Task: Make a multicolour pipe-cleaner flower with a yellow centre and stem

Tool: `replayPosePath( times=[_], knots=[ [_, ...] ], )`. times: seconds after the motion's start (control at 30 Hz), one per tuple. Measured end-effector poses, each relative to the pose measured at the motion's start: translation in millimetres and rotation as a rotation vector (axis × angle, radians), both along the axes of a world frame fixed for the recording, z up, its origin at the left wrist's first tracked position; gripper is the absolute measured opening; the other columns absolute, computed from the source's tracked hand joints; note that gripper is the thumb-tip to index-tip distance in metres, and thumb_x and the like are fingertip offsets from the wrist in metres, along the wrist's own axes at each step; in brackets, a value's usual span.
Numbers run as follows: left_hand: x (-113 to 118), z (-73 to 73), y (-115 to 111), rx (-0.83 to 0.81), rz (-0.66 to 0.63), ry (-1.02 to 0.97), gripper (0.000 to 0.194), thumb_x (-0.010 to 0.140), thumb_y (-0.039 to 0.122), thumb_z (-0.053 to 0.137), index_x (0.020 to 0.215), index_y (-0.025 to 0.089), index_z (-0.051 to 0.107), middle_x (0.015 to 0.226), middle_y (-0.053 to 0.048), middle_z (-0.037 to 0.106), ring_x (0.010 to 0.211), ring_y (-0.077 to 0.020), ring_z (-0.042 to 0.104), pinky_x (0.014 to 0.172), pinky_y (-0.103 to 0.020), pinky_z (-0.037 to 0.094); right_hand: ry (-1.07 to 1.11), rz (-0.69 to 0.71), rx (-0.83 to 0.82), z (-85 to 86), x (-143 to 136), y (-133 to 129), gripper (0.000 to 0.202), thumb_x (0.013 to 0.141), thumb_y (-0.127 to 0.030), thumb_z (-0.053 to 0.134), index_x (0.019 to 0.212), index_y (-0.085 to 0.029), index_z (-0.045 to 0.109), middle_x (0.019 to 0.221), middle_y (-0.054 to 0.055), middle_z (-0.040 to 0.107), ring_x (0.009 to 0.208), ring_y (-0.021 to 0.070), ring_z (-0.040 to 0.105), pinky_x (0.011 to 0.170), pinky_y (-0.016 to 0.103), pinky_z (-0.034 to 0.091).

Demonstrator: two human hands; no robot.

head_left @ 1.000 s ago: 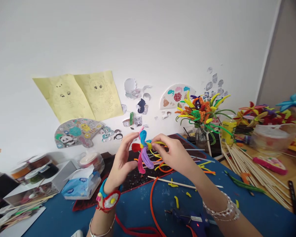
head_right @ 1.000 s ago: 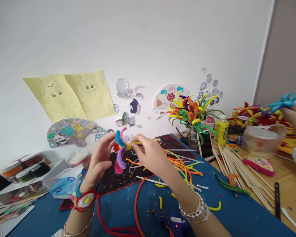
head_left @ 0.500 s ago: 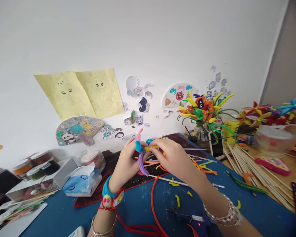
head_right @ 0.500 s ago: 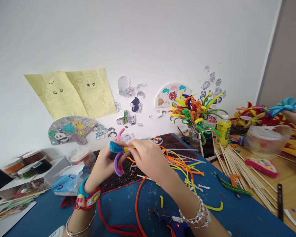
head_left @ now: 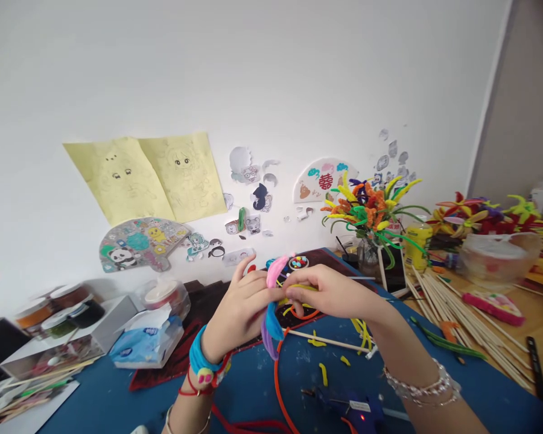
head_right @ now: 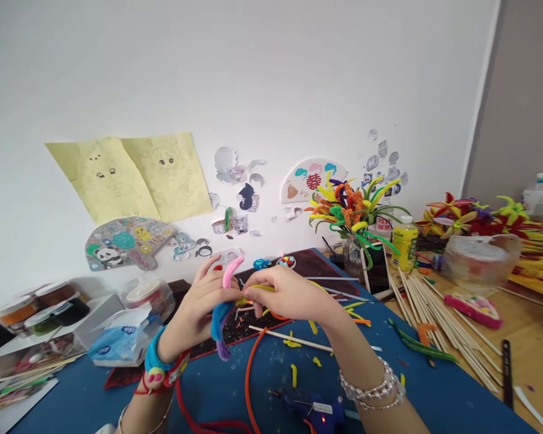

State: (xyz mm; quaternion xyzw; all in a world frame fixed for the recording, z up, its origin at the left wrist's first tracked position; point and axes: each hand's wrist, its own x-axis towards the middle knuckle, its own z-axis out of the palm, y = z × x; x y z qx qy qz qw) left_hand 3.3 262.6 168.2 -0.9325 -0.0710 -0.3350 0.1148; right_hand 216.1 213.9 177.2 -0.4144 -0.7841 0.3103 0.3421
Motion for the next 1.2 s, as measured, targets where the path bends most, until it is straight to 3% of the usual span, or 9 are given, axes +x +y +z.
replayPosePath(
  times=[0.1,0.2,0.3,0.47,0.6,0.67,0.73,0.83,1.2],
  knots=[
    [-0.6,-1.1,0.0,0.045,0.051,-0.006,0.050,0.084,0.005,0.050,0.126,0.031,0.050,0.096,-0.003,0.065,0.106,-0.0223,0.056,0.114,-0.059,0.018,0.019,-0.023,0.058,-1.0,0.4,1.2,0.025,0.092,-0.035,0.049,0.086,-0.016,0.064,0.070,0.000,0.065,0.060,0.0105,0.055,0.056,0.022,0.040],
    [-0.6,-3.7,0.7,0.014,0.088,-0.103,0.067,0.082,0.004,0.052,0.140,0.033,0.035,0.129,-0.012,0.049,0.128,-0.0290,0.041,0.112,-0.062,0.021,0.064,-0.110,0.189,-4.0,-1.3,3.2,0.023,0.092,-0.036,0.052,0.089,-0.017,0.065,0.081,0.002,0.068,0.069,0.0122,0.058,0.060,0.022,0.042],
    [-1.9,-5.8,-0.2,-0.153,0.075,-0.204,0.083,0.078,0.002,0.051,0.148,0.030,0.017,0.151,-0.015,0.021,0.143,-0.0327,0.020,0.113,-0.062,0.019,0.045,-0.213,0.315,-6.5,-4.3,4.8,0.023,0.094,-0.034,0.050,0.090,-0.018,0.067,0.083,0.002,0.070,0.071,0.0131,0.060,0.063,0.023,0.043],
    [-3.1,-3.2,-5.7,-0.500,-0.089,-0.273,0.078,0.076,0.017,0.055,0.147,0.030,0.024,0.157,-0.009,0.015,0.145,-0.0359,0.012,0.116,-0.059,0.018,-0.013,-0.371,0.541,-9.3,-12.2,6.1,0.020,0.096,-0.026,0.049,0.093,-0.021,0.068,0.096,0.002,0.072,0.085,0.0154,0.064,0.074,0.026,0.045],
    [0.9,-1.2,-5.6,-0.374,0.174,-0.444,0.061,0.080,0.025,0.066,0.135,0.028,0.042,0.148,-0.012,0.027,0.142,-0.0332,0.021,0.113,-0.055,0.026,-0.045,-0.368,0.654,-11.8,-23.8,5.2,0.018,0.095,-0.021,0.050,0.094,-0.019,0.068,0.092,0.003,0.072,0.086,0.0158,0.065,0.077,0.027,0.047],
    [2.0,-1.1,-3.9,-0.331,0.246,-0.450,0.052,0.080,0.024,0.069,0.127,0.026,0.048,0.135,-0.012,0.041,0.131,-0.0297,0.038,0.107,-0.051,0.035,-0.090,-0.371,0.742,-13.0,-28.7,4.4,0.018,0.096,-0.020,0.050,0.093,-0.018,0.068,0.090,0.004,0.072,0.084,0.0166,0.065,0.075,0.028,0.047],
    [1.5,-0.6,-3.0,-0.372,0.192,-0.418,0.038,0.083,0.022,0.065,0.119,0.025,0.052,0.115,-0.009,0.054,0.108,-0.0239,0.054,0.095,-0.043,0.045,-0.146,-0.370,0.819,-13.7,-30.4,3.3,0.020,0.096,-0.019,0.048,0.093,-0.016,0.067,0.089,0.005,0.072,0.084,0.0178,0.065,0.076,0.029,0.047],
    [-1.2,2.0,-4.5,-0.394,0.137,-0.352,0.020,0.085,0.018,0.062,0.104,0.022,0.058,0.096,-0.005,0.059,0.088,-0.0196,0.057,0.081,-0.036,0.048,-0.249,-0.304,0.813,-13.0,-25.4,0.5,0.022,0.098,-0.018,0.044,0.103,-0.016,0.065,0.097,0.005,0.072,0.088,0.0183,0.065,0.079,0.031,0.049],
    [-6.0,3.3,-6.2,-0.302,0.070,-0.209,0.028,0.077,0.011,0.071,0.102,0.021,0.062,0.096,-0.006,0.063,0.086,-0.0199,0.056,0.077,-0.033,0.045,-0.419,-0.267,0.778,-6.5,-4.7,-11.1,0.020,0.096,-0.015,0.045,0.100,-0.020,0.063,0.100,0.001,0.072,0.091,0.0193,0.067,0.078,0.031,0.049]
  ],
)
